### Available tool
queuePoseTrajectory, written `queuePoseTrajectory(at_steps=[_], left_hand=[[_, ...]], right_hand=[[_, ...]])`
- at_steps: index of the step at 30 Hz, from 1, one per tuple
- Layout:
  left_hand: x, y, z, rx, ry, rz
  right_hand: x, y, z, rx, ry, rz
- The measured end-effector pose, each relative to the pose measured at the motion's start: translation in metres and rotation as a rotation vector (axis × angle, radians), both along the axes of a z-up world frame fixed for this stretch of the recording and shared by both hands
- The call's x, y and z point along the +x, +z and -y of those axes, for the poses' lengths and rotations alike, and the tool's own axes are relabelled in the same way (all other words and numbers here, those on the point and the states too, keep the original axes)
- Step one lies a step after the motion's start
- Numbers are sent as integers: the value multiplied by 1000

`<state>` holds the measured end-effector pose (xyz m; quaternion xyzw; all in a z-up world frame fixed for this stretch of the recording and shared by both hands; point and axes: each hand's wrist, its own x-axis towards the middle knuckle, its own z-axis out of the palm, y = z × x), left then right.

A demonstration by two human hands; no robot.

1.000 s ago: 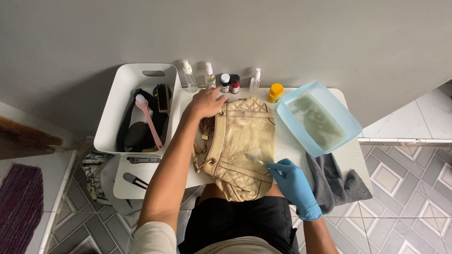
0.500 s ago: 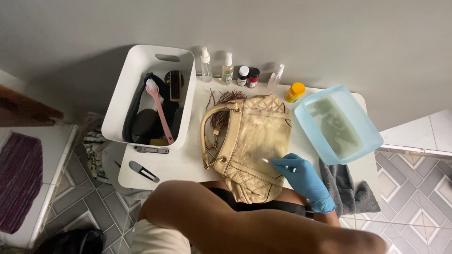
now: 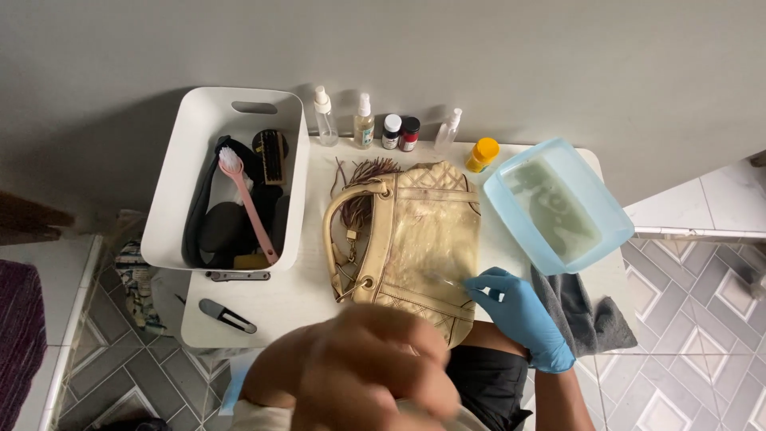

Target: The person scrubs a beige handbag with a toothbrush dipped in soapy water, then wipes the surface with a gray cloth. The person repeats this process on different sections of the bag, including the handle and body, while wearing blue gloves.

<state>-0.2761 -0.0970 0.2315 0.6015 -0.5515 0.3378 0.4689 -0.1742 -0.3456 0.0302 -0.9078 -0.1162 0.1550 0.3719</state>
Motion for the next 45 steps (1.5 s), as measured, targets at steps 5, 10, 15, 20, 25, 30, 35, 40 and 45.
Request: queuePoseTrajectory(at_steps=[5, 10, 15, 20, 25, 30, 35, 40, 45], left_hand=[[8, -87, -17, -238, 359, -232], [7, -154, -33, -194, 738, -627], [-3, -205, -41, -125, 840, -682], [-5, -232, -38, -138, 833, -755], [-2, -246, -41, -178, 805, -786], [-1, -241, -45, -218, 752, -833], [37, -215, -52, -259, 728, -920], [117, -190, -71, -262, 962, -975], [194, -241, -100, -55, 1068, -1217]], right_hand=[[-1, -14, -4, 22, -248, 13], [10, -48, 10, 162, -20, 52], [15, -34, -2, 70, -68, 77], [24, -49, 2, 12, -119, 190], [21, -54, -10, 162, -48, 101], [26, -80, -13, 251, -120, 163], [19, -87, -20, 330, -160, 284], [18, -77, -23, 361, -137, 315], [19, -76, -21, 338, -130, 343]])
